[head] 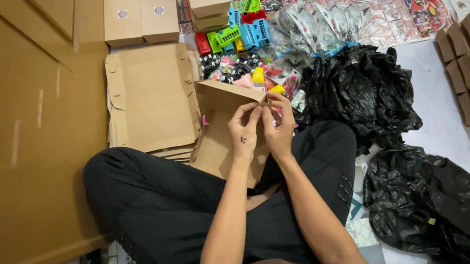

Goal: The person sits on the floor and assembles small cardboard boxes by folding the flaps and tucking the tabs into slots. They handle multiple flat-packed boxes one at a time, folding them into shape and securing the edges. The workspace is cluttered with packaging materials and toys.

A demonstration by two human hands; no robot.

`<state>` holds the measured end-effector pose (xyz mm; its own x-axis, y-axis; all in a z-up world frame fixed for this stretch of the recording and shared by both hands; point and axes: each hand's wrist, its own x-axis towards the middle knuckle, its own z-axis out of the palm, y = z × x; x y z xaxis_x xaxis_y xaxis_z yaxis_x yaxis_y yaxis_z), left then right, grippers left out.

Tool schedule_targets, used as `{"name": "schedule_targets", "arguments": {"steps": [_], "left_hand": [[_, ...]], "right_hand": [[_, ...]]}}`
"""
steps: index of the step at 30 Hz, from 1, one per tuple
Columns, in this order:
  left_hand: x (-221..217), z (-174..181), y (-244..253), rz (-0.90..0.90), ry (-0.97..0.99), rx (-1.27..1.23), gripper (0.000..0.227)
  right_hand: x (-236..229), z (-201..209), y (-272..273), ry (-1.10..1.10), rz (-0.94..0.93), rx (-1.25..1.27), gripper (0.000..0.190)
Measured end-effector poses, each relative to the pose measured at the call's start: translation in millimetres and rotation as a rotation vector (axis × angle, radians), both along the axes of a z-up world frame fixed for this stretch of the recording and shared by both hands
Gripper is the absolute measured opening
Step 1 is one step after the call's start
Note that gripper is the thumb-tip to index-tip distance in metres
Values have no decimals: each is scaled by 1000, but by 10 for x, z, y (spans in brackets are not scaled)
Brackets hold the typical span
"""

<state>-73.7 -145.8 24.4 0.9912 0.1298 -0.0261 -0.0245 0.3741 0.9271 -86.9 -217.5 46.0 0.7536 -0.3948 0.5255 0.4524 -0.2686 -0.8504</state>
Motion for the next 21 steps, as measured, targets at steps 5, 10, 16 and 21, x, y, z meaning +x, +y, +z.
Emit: {"name": "schedule_targets", "arguments": {"steps": [5,10,16,21], "left_hand": [[-71,193,14,0,2,-15,14],[-106,279,67,23,-6,34,15],[-157,559,175,70,-320,469,6],[-141,566,174,63,-282,401,6]], "right_hand": [[-46,55,18,-7,-11,-15,5],[-61,91,-22,-29,-80,-151,3],[-55,111,-46,-82,-178,-215,6],[-45,152,-25,-86,-122,-159,5]]}}
